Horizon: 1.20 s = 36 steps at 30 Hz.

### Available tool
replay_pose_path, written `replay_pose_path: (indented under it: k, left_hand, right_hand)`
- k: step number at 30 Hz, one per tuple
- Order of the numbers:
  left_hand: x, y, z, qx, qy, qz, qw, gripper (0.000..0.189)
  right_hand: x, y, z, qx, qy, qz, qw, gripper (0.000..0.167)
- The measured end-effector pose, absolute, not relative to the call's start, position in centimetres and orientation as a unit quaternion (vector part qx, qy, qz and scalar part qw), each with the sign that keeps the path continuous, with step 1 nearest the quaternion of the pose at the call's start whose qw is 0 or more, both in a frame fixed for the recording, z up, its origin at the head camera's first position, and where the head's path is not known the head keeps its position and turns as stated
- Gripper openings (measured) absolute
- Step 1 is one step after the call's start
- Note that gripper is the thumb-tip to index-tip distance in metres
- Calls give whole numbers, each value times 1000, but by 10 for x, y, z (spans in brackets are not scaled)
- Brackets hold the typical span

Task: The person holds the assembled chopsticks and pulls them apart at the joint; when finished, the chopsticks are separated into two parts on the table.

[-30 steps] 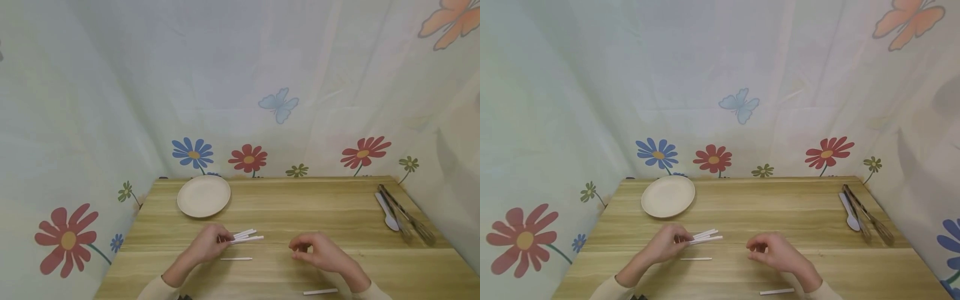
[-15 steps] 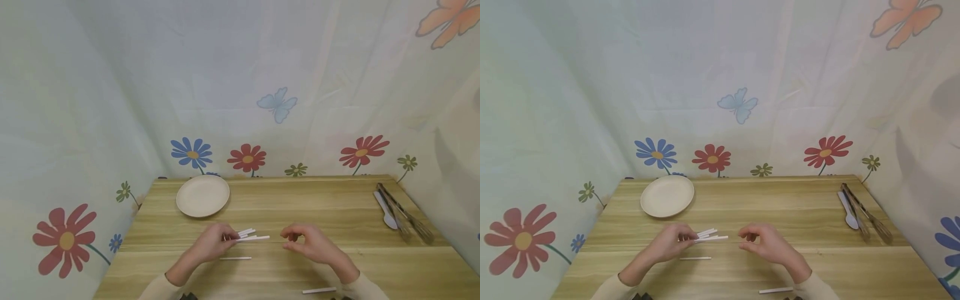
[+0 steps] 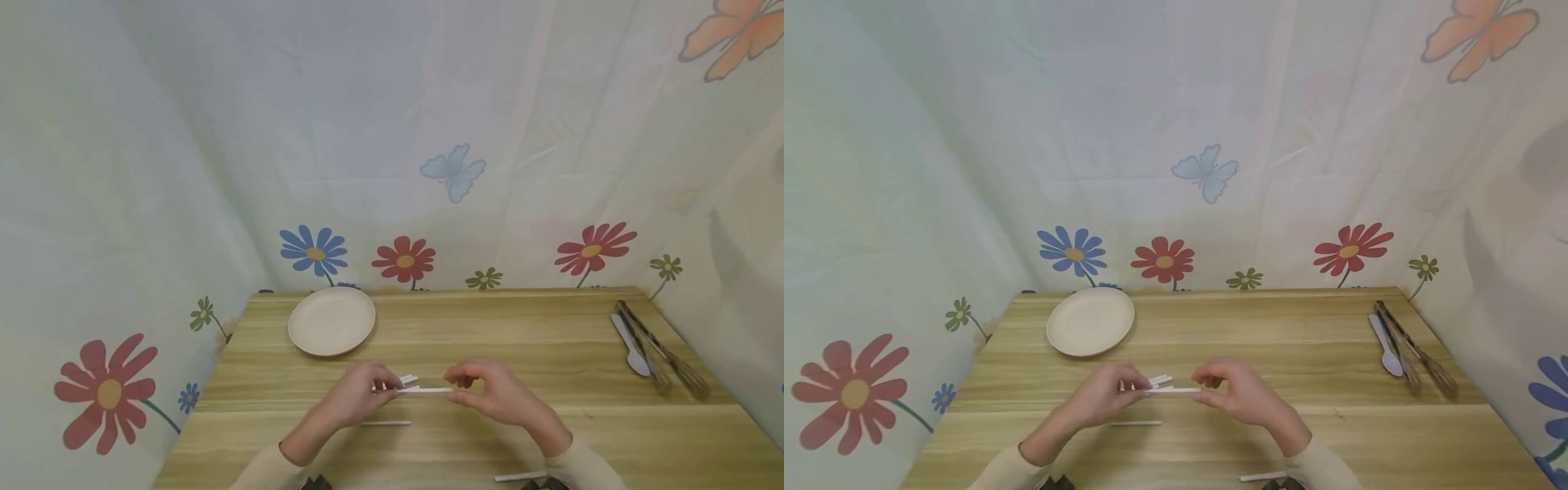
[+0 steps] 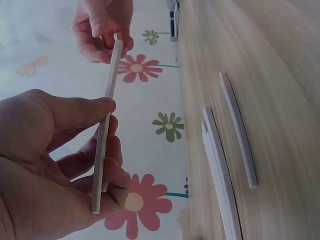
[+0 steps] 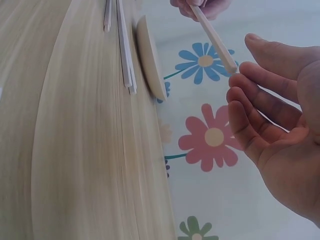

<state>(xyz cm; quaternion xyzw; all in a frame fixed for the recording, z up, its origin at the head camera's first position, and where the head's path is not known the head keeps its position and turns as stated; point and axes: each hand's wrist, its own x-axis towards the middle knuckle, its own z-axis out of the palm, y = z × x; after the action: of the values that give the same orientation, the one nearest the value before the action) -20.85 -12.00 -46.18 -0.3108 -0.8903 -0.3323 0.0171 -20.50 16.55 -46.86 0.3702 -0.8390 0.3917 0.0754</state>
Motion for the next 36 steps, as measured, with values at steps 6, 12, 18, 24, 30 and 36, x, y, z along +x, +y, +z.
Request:
replay_pose_path:
  k: [6,12,18,24,30,36]
  left_hand:
    - [-208,-116,-459,-303,-895,-326,18,7]
    - [-208,-110,-455,-294,-899,-324,11,5]
    - [-208,-103,-454,-301,-898,-320,21,4]
    - [-209,-99,-452,-310,-900,-303,36,4]
    - [-207,-95,-448,-315,-902,-296,27,4]
    - [-207,-93,-447,-316,-904,-288,22,4]
  right_hand:
    - [-207,159,-467,385,-829,399,74,20]
    - [-208,151,-466,400,-821,398,86,20]
    - [-208,145,-467,406,-826,382,82,17]
    - [-207,140,-464,397,-837,366,84,14]
    - [-207,138,-462,395,-840,360,88,11]
    - [-206,138,-462,387,-848,354,77,7]
